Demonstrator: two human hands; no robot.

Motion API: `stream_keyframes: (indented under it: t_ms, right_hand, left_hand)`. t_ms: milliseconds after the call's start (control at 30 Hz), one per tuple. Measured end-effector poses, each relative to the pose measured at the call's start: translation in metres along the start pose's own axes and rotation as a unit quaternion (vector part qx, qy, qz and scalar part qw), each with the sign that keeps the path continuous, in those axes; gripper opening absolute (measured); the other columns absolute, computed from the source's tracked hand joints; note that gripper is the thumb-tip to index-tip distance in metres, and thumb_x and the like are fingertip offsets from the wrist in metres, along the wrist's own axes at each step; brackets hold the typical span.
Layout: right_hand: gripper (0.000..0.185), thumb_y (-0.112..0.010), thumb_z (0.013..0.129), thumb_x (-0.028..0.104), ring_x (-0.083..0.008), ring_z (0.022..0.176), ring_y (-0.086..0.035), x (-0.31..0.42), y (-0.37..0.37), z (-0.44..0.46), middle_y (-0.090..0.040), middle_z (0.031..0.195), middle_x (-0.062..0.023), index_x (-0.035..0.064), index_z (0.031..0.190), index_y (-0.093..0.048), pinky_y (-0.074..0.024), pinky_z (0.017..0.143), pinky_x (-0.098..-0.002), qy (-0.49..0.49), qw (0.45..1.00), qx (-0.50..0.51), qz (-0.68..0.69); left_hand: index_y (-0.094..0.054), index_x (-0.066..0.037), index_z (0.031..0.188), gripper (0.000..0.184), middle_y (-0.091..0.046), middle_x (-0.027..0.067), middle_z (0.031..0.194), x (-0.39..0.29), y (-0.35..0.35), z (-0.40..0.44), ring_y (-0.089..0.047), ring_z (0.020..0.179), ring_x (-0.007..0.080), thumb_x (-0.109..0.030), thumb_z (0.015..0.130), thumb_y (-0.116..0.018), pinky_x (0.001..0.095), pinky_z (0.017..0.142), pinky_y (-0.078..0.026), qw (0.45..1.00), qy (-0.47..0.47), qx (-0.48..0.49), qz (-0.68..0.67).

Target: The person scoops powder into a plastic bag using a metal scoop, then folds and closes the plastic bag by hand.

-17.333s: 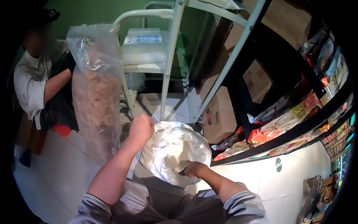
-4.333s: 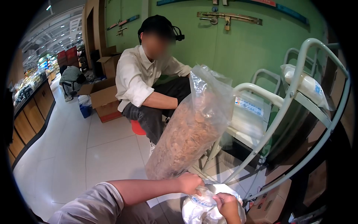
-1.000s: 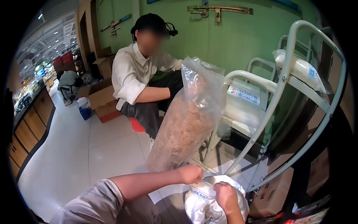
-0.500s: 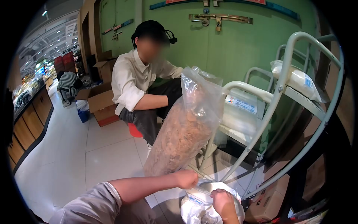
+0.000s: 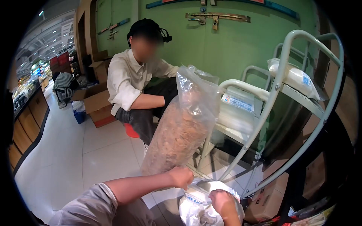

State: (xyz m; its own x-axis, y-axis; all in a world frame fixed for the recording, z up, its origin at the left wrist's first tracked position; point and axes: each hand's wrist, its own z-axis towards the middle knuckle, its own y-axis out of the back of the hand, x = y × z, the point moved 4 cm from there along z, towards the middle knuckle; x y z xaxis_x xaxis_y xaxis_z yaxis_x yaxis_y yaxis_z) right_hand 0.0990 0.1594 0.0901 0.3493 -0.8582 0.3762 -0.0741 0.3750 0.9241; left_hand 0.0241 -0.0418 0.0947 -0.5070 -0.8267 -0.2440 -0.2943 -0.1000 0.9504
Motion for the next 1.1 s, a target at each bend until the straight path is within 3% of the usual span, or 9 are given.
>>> stream_keyframes:
  t_ms: [67, 167, 267, 400, 567, 800, 1100]
  right_hand:
    - [0.015, -0.063, 0.084, 0.022, -0.0343, 0.084, -0.063, 0.0, -0.001, 0.0, -0.066, 0.087, -0.0121, 0.0083, 0.084, -0.068, -0.0508, 0.076, -0.0449, 0.001, 1.0, -0.013, 0.0]
    - [0.013, -0.066, 0.083, 0.021, -0.0353, 0.079, -0.064, -0.002, -0.002, 0.001, -0.066, 0.084, -0.0125, 0.0092, 0.084, -0.071, -0.0513, 0.072, -0.0432, 0.013, 1.0, -0.028, -0.002]
    - [0.014, -0.067, 0.082, 0.022, -0.0353, 0.078, -0.064, 0.002, 0.002, 0.0, -0.066, 0.084, -0.0127, 0.0087, 0.084, -0.071, -0.0514, 0.072, -0.0433, 0.0, 1.0, -0.025, 0.004]
    - [0.013, -0.067, 0.081, 0.021, -0.0355, 0.078, -0.064, -0.003, 0.002, -0.003, -0.066, 0.084, -0.0129, 0.0082, 0.083, -0.07, -0.0514, 0.071, -0.0435, -0.011, 1.0, -0.018, 0.012]
    - [0.01, -0.066, 0.081, 0.018, -0.0359, 0.078, -0.063, -0.007, 0.0, -0.001, -0.066, 0.083, -0.013, 0.0087, 0.082, -0.07, -0.0513, 0.071, -0.0439, -0.02, 0.999, -0.04, 0.023]
    - [0.01, -0.065, 0.081, 0.017, -0.0358, 0.078, -0.063, -0.008, -0.001, 0.002, -0.066, 0.082, -0.013, 0.0084, 0.08, -0.07, -0.0512, 0.071, -0.0437, -0.01, 0.998, -0.049, 0.029]
    - [0.011, -0.065, 0.083, 0.02, -0.0346, 0.08, -0.064, -0.019, 0.0, -0.002, -0.065, 0.087, -0.0124, 0.0104, 0.087, -0.068, -0.0515, 0.072, -0.043, -0.027, 0.996, -0.029, 0.075]
  left_hand:
    - [-0.07, -0.009, 0.078, 0.008, -0.069, 0.014, 0.084, -0.004, -0.001, -0.003, -0.067, 0.084, 0.0334, -0.012, 0.075, -0.064, 0.0452, 0.074, -0.053, 0.997, -0.061, 0.018, -0.047]
    - [-0.07, -0.01, 0.078, 0.008, -0.069, 0.013, 0.083, -0.006, -0.001, 0.0, -0.067, 0.085, 0.0323, -0.013, 0.074, -0.065, 0.0441, 0.074, -0.053, 0.998, -0.057, 0.01, -0.025]
    - [-0.07, -0.004, 0.079, 0.012, -0.069, 0.0186, 0.084, -0.01, 0.003, -0.001, -0.068, 0.085, 0.0339, -0.007, 0.072, -0.061, 0.0456, 0.073, -0.054, 0.998, -0.056, -0.009, -0.022]
    - [-0.069, -0.007, 0.08, 0.01, -0.068, 0.0168, 0.084, -0.005, -0.011, 0.008, -0.066, 0.085, 0.0355, -0.01, 0.074, -0.062, 0.0464, 0.074, -0.052, 0.999, -0.048, -0.012, -0.02]
    - [-0.067, -0.003, 0.082, 0.012, -0.066, 0.0225, 0.085, -0.004, -0.015, 0.011, -0.065, 0.086, 0.04, -0.008, 0.075, -0.059, 0.0486, 0.076, -0.051, 0.997, -0.057, -0.031, -0.03]
    - [-0.07, -0.001, 0.079, 0.013, -0.068, 0.021, 0.083, -0.005, 0.006, 0.004, -0.067, 0.084, 0.0377, -0.007, 0.074, -0.059, 0.0466, 0.074, -0.053, 0.996, -0.051, 0.017, -0.066]
    - [-0.071, -0.006, 0.079, 0.013, -0.069, 0.0178, 0.084, 0.019, -0.013, 0.019, -0.067, 0.083, 0.0361, -0.012, 0.072, -0.062, 0.046, 0.074, -0.053, 0.994, -0.05, 0.02, -0.091]
